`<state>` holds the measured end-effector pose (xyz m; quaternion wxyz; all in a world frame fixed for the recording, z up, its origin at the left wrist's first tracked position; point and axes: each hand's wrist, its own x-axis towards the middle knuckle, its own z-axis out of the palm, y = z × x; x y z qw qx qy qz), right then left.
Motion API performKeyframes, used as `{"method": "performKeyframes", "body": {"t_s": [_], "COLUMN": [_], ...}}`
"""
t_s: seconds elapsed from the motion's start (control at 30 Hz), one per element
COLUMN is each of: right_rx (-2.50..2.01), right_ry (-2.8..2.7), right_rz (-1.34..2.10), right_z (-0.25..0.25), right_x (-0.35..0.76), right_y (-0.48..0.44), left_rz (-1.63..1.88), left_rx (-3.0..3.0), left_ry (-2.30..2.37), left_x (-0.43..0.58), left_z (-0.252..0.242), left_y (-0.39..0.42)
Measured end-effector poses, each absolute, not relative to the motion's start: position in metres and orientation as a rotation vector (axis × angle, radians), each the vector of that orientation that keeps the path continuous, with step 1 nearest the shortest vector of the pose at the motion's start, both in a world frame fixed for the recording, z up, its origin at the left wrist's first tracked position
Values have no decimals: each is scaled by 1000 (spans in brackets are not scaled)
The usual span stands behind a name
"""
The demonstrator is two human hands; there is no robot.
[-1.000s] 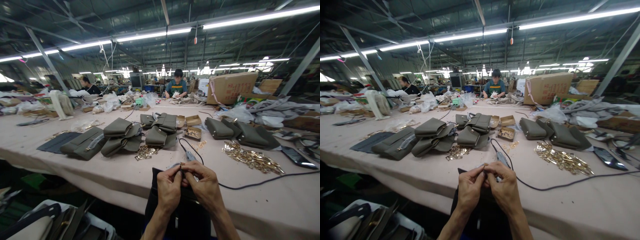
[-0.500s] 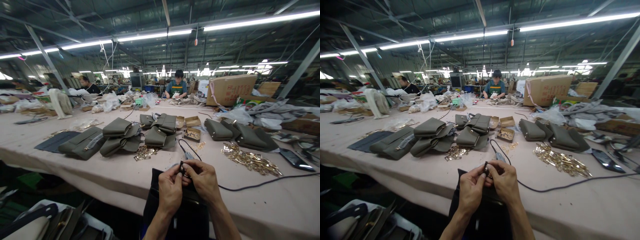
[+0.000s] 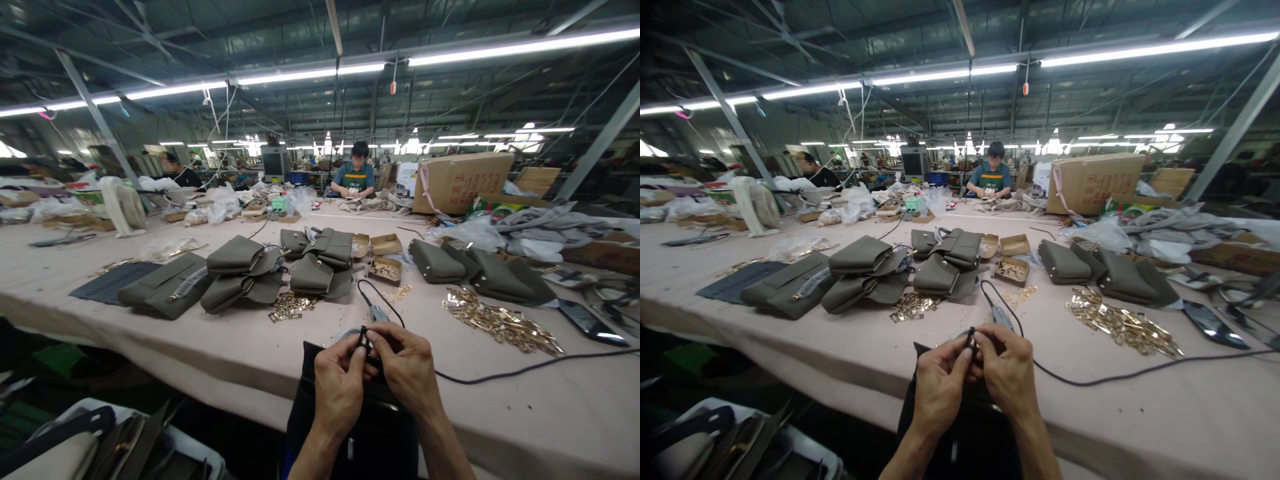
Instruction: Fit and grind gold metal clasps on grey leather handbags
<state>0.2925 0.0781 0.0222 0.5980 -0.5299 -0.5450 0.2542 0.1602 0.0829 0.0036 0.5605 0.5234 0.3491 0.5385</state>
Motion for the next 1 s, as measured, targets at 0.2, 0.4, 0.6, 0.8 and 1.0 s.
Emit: {"method": "performKeyframes", "body": {"t_s": [0.2,0.4,0.6,0.8,1.0], "right_rx": [-1248,-1252,-1202,-1161,-1183], "right_ry": [-1339,-1345,-1321,-1417,-1426], "right_rz": [416,340,459,535,500], "right_z": [22,19,25,32,25], "right_x": [286,281,282,288,290], "right_y": [69,62,56,50,46], "left_rz": [1287,1257,1213,1283,1269], "left_rx": [1188,1264,1339,1265,1286], "left_ry": [816,843,898,987,977], "left_x": [155,150,147,151,152], "left_z": [7,5,8,8,8], "left_y": [79,74,64,57,55]}}
